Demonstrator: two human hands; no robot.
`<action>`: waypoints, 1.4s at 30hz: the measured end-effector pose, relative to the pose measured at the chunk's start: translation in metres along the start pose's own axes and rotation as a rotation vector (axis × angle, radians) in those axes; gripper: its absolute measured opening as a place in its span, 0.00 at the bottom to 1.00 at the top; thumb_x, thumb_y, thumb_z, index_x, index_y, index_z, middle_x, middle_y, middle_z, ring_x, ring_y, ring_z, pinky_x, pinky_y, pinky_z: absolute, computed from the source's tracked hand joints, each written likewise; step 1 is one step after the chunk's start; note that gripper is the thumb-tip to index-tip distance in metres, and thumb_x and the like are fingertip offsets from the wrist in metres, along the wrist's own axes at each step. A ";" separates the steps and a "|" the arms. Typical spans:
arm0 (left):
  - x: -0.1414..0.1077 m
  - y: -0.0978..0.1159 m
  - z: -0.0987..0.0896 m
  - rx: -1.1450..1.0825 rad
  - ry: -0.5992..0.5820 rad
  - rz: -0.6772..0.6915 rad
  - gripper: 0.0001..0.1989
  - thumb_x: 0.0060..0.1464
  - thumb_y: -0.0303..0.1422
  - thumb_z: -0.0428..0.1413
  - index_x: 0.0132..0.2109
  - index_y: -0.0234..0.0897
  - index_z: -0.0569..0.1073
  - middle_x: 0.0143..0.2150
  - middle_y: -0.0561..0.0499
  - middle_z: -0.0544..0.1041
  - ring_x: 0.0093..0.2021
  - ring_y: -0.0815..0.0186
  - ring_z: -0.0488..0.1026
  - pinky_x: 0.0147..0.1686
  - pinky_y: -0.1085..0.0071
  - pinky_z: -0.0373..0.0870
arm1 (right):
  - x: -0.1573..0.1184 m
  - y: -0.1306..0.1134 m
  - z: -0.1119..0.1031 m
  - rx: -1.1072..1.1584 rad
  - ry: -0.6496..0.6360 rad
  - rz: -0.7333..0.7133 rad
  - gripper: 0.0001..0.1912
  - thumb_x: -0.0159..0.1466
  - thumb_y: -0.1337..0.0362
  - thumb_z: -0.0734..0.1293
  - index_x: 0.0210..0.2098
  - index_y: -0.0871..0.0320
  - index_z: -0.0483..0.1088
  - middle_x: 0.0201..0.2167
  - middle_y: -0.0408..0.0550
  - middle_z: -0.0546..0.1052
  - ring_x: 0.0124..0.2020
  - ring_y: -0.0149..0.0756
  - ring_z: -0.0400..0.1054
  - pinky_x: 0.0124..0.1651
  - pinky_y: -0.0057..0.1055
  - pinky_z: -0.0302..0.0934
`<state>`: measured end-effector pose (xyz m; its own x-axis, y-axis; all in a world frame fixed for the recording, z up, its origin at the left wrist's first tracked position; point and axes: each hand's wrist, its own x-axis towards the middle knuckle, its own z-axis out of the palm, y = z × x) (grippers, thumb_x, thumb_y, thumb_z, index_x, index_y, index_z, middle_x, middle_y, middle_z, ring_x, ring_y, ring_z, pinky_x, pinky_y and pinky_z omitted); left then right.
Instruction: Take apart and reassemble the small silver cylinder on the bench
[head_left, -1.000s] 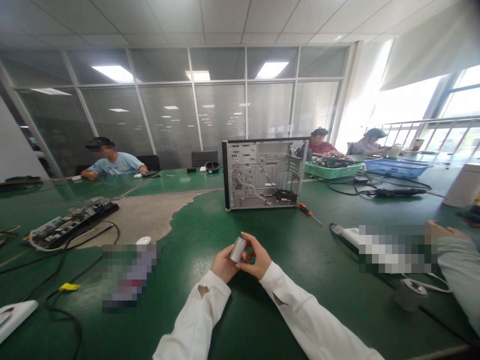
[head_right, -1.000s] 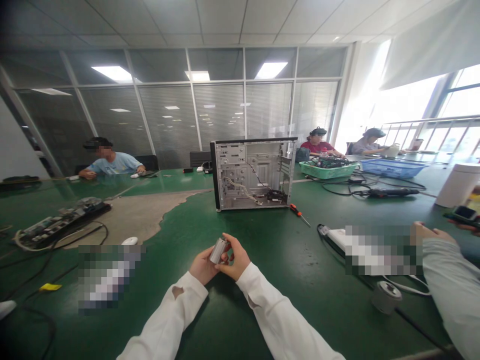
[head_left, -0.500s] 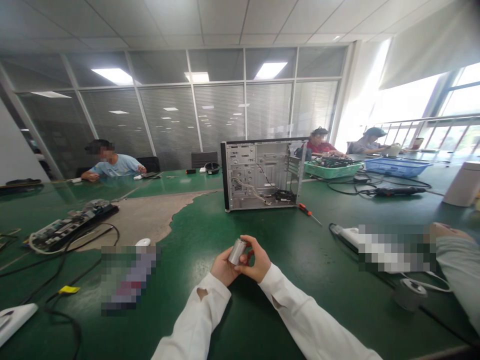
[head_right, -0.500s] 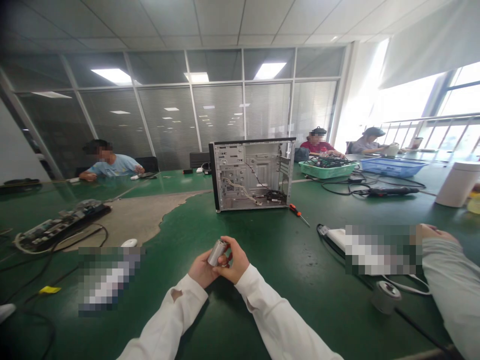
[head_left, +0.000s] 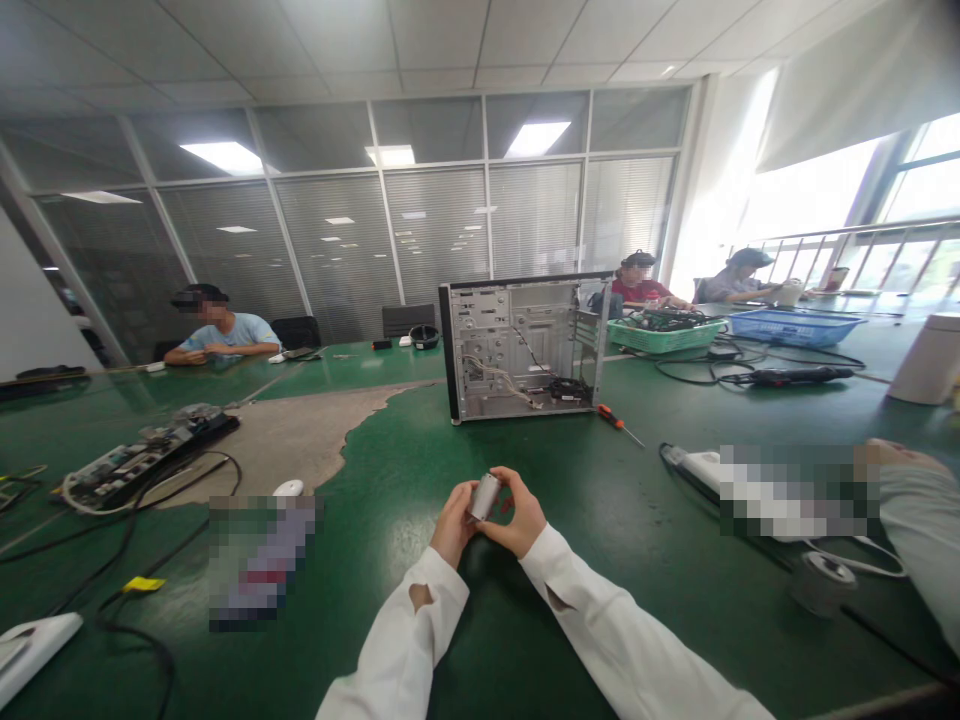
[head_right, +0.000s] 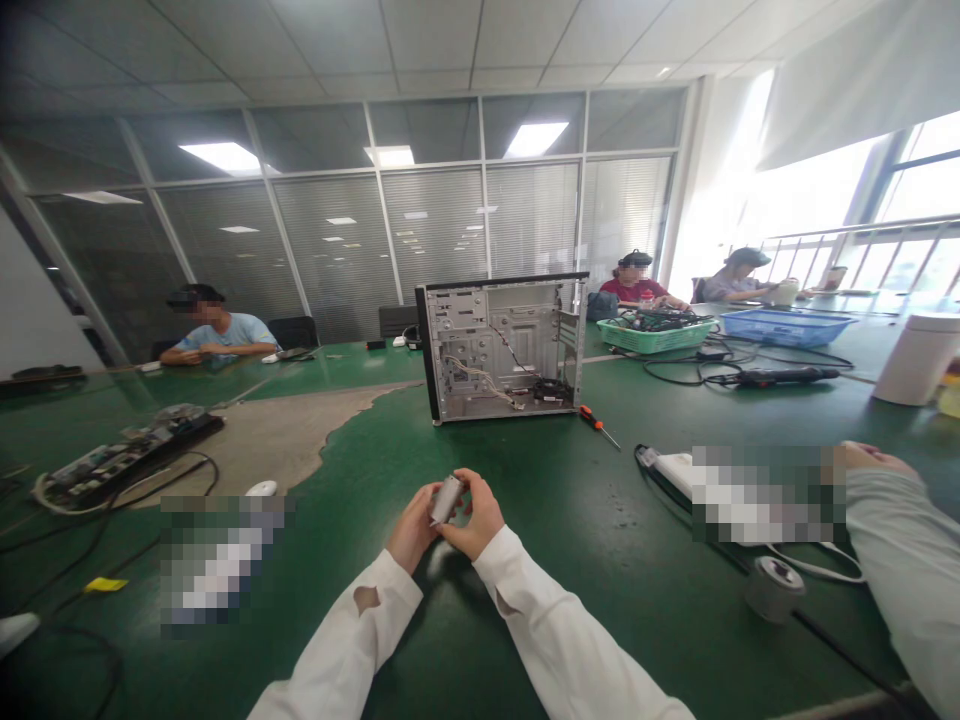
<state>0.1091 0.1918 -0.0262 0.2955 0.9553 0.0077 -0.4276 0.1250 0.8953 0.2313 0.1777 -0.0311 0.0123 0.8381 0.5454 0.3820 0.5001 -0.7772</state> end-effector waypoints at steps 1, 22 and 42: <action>0.001 0.000 0.000 0.056 0.033 0.036 0.16 0.43 0.41 0.54 0.37 0.35 0.67 0.32 0.49 0.71 0.29 0.67 0.67 0.28 0.73 0.59 | 0.000 0.002 0.000 -0.019 0.014 0.005 0.35 0.39 0.68 0.68 0.46 0.55 0.54 0.40 0.49 0.65 0.39 0.39 0.62 0.30 0.31 0.60; 0.006 0.000 -0.006 0.210 -0.014 0.191 0.16 0.32 0.29 0.62 0.35 0.34 0.70 0.34 0.48 0.74 0.37 0.63 0.69 0.40 0.69 0.60 | 0.000 -0.009 -0.006 -0.020 -0.160 -0.100 0.34 0.42 0.74 0.64 0.48 0.53 0.55 0.43 0.50 0.60 0.42 0.39 0.59 0.37 0.34 0.61; 0.001 0.003 -0.009 -0.199 -0.213 -0.178 0.16 0.49 0.40 0.49 0.40 0.30 0.67 0.27 0.45 0.72 0.26 0.65 0.70 0.27 0.71 0.62 | -0.002 0.016 0.008 0.378 -0.234 0.170 0.38 0.41 0.70 0.69 0.49 0.50 0.52 0.43 0.49 0.63 0.43 0.39 0.61 0.29 0.27 0.60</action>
<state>0.0999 0.1956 -0.0276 0.5431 0.8391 -0.0297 -0.5052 0.3548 0.7867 0.2296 0.1853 -0.0471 -0.1796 0.9197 0.3492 0.0294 0.3598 -0.9326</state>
